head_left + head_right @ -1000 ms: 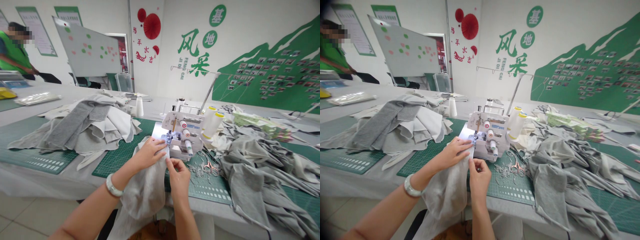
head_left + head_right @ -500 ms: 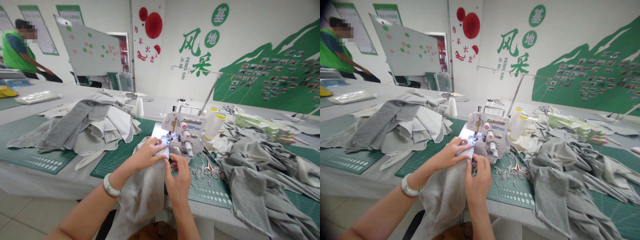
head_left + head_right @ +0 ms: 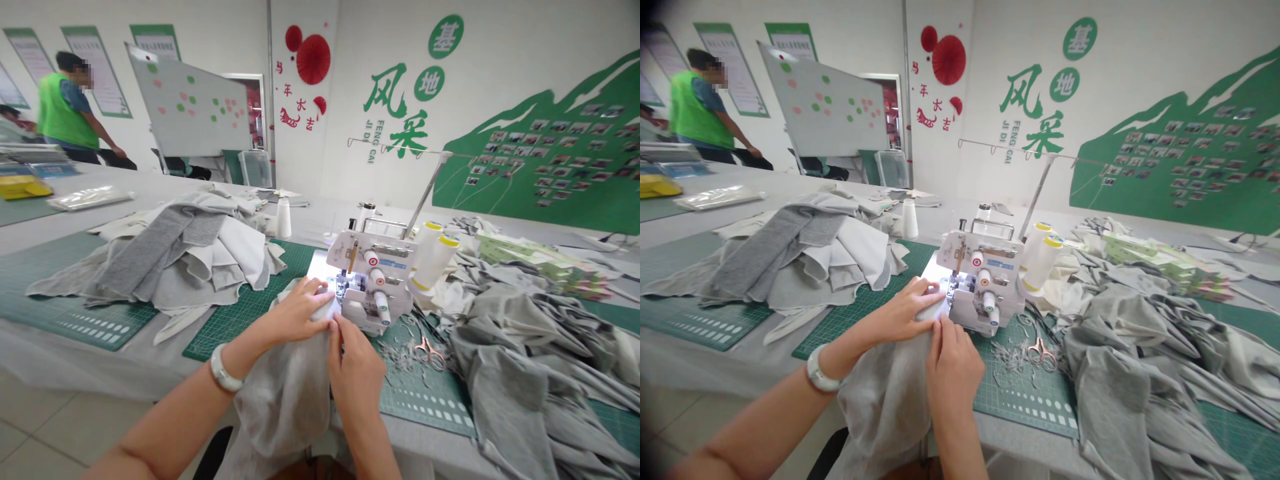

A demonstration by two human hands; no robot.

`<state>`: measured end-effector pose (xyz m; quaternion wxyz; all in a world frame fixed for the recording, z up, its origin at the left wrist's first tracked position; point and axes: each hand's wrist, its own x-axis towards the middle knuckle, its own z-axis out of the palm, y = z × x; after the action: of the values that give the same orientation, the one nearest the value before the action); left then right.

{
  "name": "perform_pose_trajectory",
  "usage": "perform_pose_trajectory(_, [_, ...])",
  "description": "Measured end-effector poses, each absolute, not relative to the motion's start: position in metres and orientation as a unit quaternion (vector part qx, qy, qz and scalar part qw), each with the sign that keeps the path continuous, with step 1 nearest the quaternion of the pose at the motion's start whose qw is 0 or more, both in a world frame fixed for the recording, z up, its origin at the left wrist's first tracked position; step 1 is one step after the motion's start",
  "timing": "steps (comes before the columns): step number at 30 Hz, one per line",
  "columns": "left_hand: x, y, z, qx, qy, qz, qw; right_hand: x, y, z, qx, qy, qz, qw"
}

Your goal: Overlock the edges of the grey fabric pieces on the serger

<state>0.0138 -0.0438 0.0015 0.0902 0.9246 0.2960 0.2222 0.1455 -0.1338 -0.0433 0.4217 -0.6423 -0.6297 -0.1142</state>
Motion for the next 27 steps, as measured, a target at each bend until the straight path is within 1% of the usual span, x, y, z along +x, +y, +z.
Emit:
perform_pose_trajectory(3, [0.014, -0.040, 0.002, 0.930, 0.290, 0.212, 0.079, 0.145, -0.133, -0.043, -0.648, -0.627, -0.126, 0.413])
perform_pose_trajectory(9, [0.014, -0.032, 0.006, 0.933, 0.279, 0.199, 0.107, 0.146, -0.133, -0.037, -0.668, -0.635, -0.117, 0.370])
perform_pose_trajectory(18, [0.011, -0.032, 0.005, 0.920, 0.259, 0.248, 0.160, 0.147, -0.129, -0.027, -0.703, -0.660, -0.094, 0.247])
perform_pose_trajectory(21, [0.003, -0.026, 0.008, 0.911, 0.228, 0.257, 0.227, 0.145, -0.129, -0.028, -0.714, -0.655, -0.084, 0.234])
perform_pose_trajectory(24, [-0.007, -0.013, 0.012, 0.871, 0.215, 0.273, 0.347, 0.144, -0.130, -0.029, -0.720, -0.651, -0.086, 0.225])
perform_pose_trajectory(27, [-0.010, 0.006, 0.017, 0.765, 0.267, 0.371, 0.454, 0.144, -0.129, -0.030, -0.721, -0.649, -0.088, 0.226])
